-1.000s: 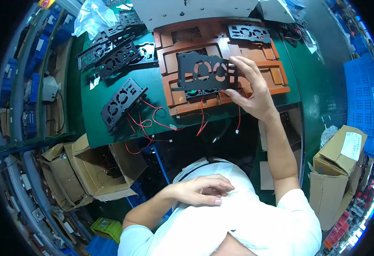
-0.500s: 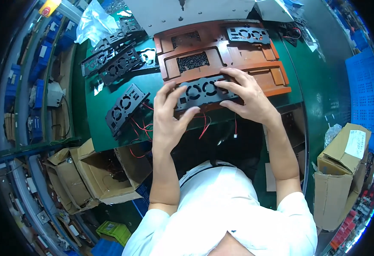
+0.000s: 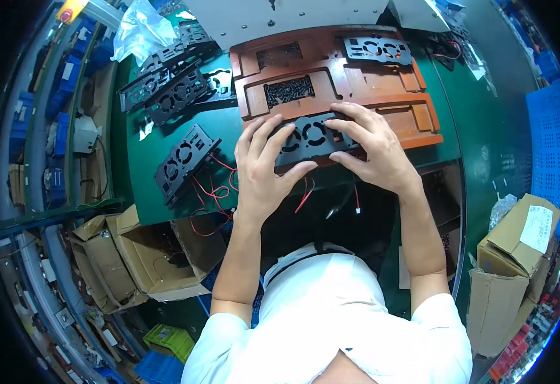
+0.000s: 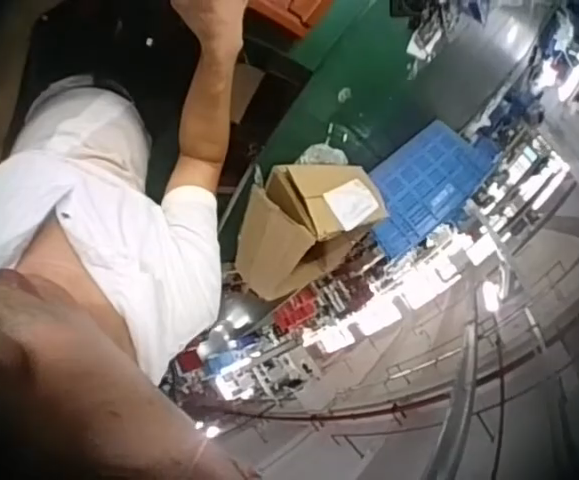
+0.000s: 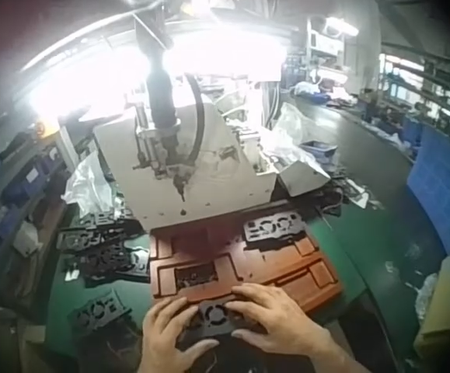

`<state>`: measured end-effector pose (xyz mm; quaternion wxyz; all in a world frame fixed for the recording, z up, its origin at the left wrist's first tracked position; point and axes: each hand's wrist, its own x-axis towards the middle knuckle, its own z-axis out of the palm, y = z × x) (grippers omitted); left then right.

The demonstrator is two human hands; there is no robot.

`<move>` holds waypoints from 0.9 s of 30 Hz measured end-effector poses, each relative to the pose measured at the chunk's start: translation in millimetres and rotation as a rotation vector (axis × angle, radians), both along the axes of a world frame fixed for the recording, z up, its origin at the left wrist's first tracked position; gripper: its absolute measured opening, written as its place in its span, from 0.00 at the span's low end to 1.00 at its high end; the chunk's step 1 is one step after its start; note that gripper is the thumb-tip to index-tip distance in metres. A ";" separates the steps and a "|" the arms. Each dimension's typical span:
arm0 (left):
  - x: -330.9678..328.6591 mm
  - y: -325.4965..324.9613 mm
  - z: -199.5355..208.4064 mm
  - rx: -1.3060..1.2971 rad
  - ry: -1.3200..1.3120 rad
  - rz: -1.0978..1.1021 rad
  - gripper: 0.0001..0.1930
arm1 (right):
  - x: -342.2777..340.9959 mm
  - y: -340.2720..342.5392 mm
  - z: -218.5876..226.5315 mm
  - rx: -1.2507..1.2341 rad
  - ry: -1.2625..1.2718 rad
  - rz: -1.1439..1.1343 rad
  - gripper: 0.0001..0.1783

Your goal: Assembling cooling fan units by placing components into a jig and securing them with a pneumatic screwdriver.

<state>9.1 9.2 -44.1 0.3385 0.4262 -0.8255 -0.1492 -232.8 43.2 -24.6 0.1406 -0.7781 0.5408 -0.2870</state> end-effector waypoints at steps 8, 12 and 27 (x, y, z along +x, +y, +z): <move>-0.7 -4.0 -11.3 -0.010 0.238 0.030 0.45 | -5.4 -1.1 -9.3 -0.052 -0.172 -0.008 0.35; 0.5 -6.5 -16.0 -0.073 0.281 0.002 0.48 | -5.5 -1.5 -8.5 -0.077 -0.266 -0.024 0.34; -2.7 -6.1 -4.0 -0.104 -0.015 -0.022 0.32 | -2.8 -0.6 -4.4 -0.033 -0.003 -0.028 0.33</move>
